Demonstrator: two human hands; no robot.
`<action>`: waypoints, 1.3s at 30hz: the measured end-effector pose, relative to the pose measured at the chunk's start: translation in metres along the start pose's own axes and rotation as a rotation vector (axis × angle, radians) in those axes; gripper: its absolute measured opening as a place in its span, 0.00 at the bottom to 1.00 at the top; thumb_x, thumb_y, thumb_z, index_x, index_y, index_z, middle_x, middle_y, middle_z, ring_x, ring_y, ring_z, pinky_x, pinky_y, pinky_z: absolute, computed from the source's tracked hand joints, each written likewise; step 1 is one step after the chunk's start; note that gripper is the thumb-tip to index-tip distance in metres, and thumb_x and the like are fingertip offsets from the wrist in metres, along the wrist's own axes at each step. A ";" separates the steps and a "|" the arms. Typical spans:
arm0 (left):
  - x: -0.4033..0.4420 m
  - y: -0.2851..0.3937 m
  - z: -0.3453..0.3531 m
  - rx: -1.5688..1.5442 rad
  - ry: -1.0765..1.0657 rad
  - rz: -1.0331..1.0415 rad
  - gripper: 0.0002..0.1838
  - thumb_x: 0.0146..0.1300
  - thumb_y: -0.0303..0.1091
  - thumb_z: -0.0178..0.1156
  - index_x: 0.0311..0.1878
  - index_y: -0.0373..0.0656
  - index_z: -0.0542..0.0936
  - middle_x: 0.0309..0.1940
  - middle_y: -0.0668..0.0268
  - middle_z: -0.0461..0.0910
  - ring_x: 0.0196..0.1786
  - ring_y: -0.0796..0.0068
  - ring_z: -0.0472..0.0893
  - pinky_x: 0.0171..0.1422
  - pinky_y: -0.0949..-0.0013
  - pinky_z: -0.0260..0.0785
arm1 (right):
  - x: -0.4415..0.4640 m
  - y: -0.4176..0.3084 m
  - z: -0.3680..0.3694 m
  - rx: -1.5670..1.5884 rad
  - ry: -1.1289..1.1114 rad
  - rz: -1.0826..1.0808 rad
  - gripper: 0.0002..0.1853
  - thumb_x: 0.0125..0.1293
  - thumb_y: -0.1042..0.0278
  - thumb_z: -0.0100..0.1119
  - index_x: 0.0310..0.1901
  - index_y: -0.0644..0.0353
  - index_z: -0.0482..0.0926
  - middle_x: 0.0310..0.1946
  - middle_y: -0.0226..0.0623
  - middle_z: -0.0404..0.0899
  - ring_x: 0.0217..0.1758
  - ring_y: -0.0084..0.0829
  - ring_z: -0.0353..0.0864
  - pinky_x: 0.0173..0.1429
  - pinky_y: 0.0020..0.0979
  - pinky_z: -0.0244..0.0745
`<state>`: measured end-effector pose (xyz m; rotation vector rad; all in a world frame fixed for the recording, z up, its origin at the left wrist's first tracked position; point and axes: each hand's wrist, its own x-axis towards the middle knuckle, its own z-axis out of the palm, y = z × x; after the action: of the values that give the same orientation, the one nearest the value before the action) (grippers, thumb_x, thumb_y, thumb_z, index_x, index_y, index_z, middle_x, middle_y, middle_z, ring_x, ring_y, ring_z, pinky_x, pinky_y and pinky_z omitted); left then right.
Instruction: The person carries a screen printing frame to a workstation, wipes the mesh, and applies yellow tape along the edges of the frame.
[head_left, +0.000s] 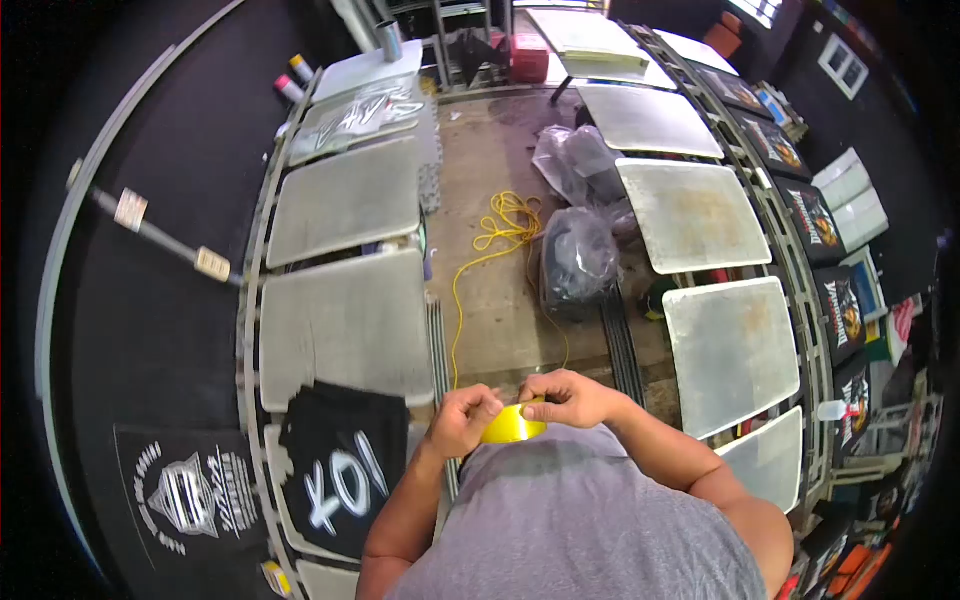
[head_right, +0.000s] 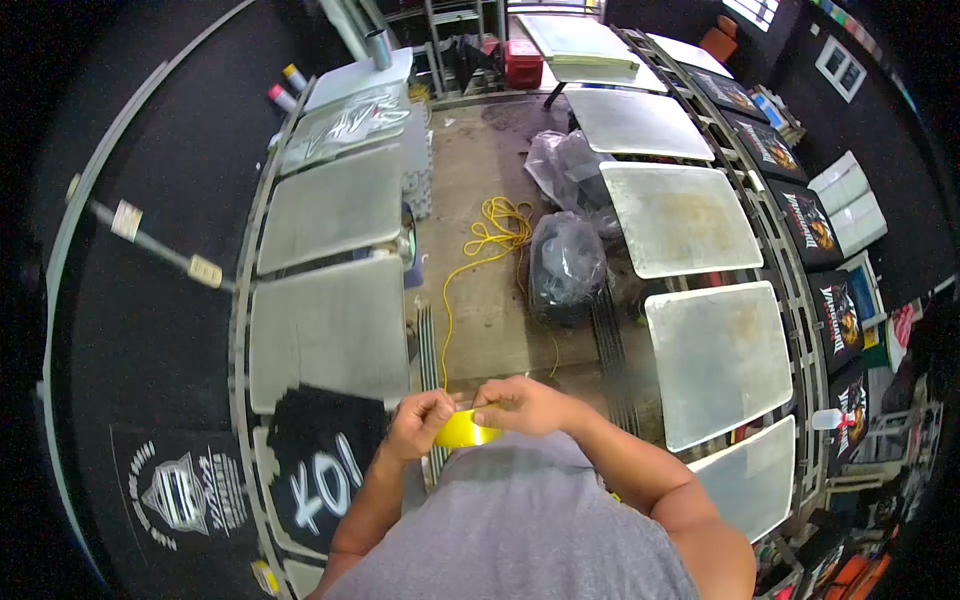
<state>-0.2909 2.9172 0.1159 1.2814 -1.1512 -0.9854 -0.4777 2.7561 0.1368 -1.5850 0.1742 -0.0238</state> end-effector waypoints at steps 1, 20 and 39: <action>0.021 -0.004 -0.013 0.001 -0.021 0.002 0.20 0.72 0.44 0.62 0.30 0.38 0.76 0.25 0.69 0.73 0.32 0.81 0.72 0.41 0.65 0.72 | 0.013 0.004 -0.010 0.002 0.021 -0.002 0.15 0.72 0.58 0.63 0.45 0.64 0.81 0.35 0.36 0.82 0.38 0.26 0.78 0.45 0.31 0.74; 0.463 -0.042 -0.189 -0.162 0.004 -0.173 0.13 0.70 0.39 0.65 0.41 0.37 0.80 0.40 0.67 0.82 0.43 0.79 0.78 0.51 0.74 0.70 | 0.335 -0.037 -0.416 -0.073 -0.083 -0.233 0.20 0.69 0.72 0.63 0.62 0.59 0.75 0.46 0.35 0.84 0.48 0.27 0.82 0.53 0.34 0.76; 0.954 -0.103 -0.395 0.015 -0.498 -0.046 0.13 0.71 0.38 0.62 0.47 0.36 0.80 0.42 0.65 0.81 0.49 0.75 0.78 0.67 0.65 0.65 | 0.611 -0.047 -0.727 -0.045 0.415 0.002 0.17 0.66 0.56 0.70 0.44 0.62 0.83 0.36 0.32 0.83 0.40 0.24 0.80 0.45 0.31 0.76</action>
<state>0.2783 2.0496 0.1136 1.1056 -1.5109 -1.3805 0.0394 1.9582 0.1439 -1.6101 0.5021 -0.3508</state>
